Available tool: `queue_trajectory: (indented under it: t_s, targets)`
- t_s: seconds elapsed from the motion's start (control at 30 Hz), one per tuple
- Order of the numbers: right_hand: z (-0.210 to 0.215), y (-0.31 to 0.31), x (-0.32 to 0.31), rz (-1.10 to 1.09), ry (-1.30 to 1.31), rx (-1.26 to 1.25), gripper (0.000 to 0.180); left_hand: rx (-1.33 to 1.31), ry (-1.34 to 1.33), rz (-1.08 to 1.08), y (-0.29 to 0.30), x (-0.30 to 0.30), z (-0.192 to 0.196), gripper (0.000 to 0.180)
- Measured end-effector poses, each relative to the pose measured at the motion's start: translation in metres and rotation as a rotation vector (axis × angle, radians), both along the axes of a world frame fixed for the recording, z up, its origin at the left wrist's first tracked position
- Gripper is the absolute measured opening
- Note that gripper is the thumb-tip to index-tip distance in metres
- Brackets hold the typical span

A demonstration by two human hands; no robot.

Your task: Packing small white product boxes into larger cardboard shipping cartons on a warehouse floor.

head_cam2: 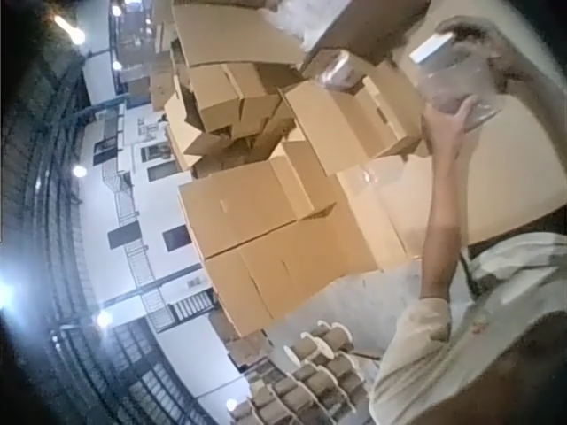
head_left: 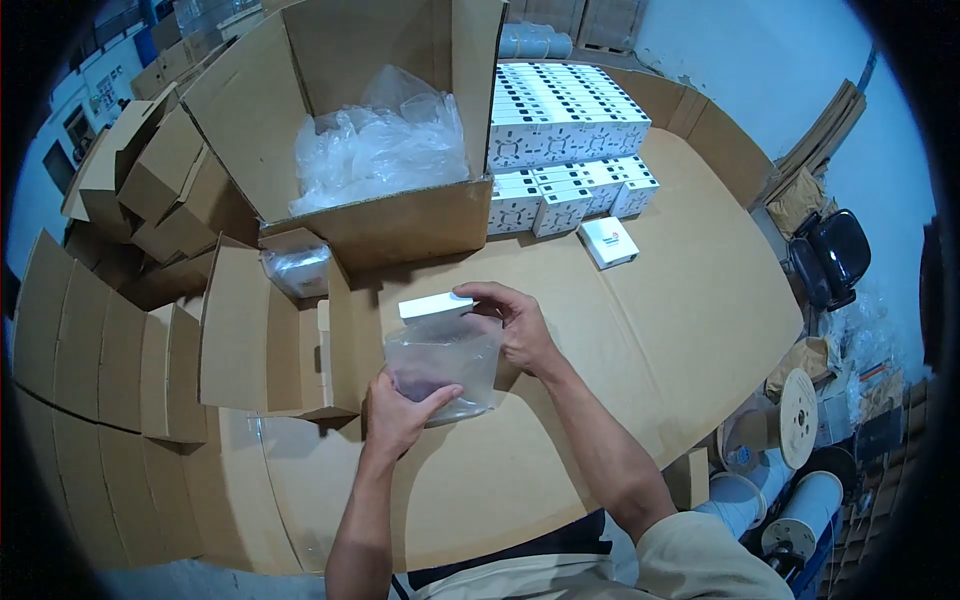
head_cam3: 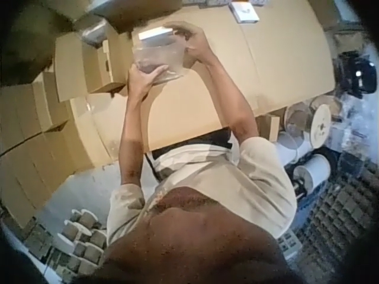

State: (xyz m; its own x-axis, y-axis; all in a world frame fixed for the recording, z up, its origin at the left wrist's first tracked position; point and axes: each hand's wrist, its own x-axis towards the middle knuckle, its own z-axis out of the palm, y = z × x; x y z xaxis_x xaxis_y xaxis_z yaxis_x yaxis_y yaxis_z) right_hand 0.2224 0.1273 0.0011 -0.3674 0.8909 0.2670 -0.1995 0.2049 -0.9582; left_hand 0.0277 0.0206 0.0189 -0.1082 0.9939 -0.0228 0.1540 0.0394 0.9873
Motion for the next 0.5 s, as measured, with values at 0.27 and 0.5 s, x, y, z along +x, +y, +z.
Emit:
queue_trajectory:
  t_s: [0.27,0.5]
  targets:
    - [0.012,-0.004,0.021,-0.103,-0.15,-0.008,0.039,-0.008,-0.029,-0.018,-0.001,0.0,0.002,0.043]
    - [0.015,-0.001,0.021,-0.323,0.235,-0.028,0.037,0.005,0.028,-0.014,0.001,-0.003,-0.004,0.047]
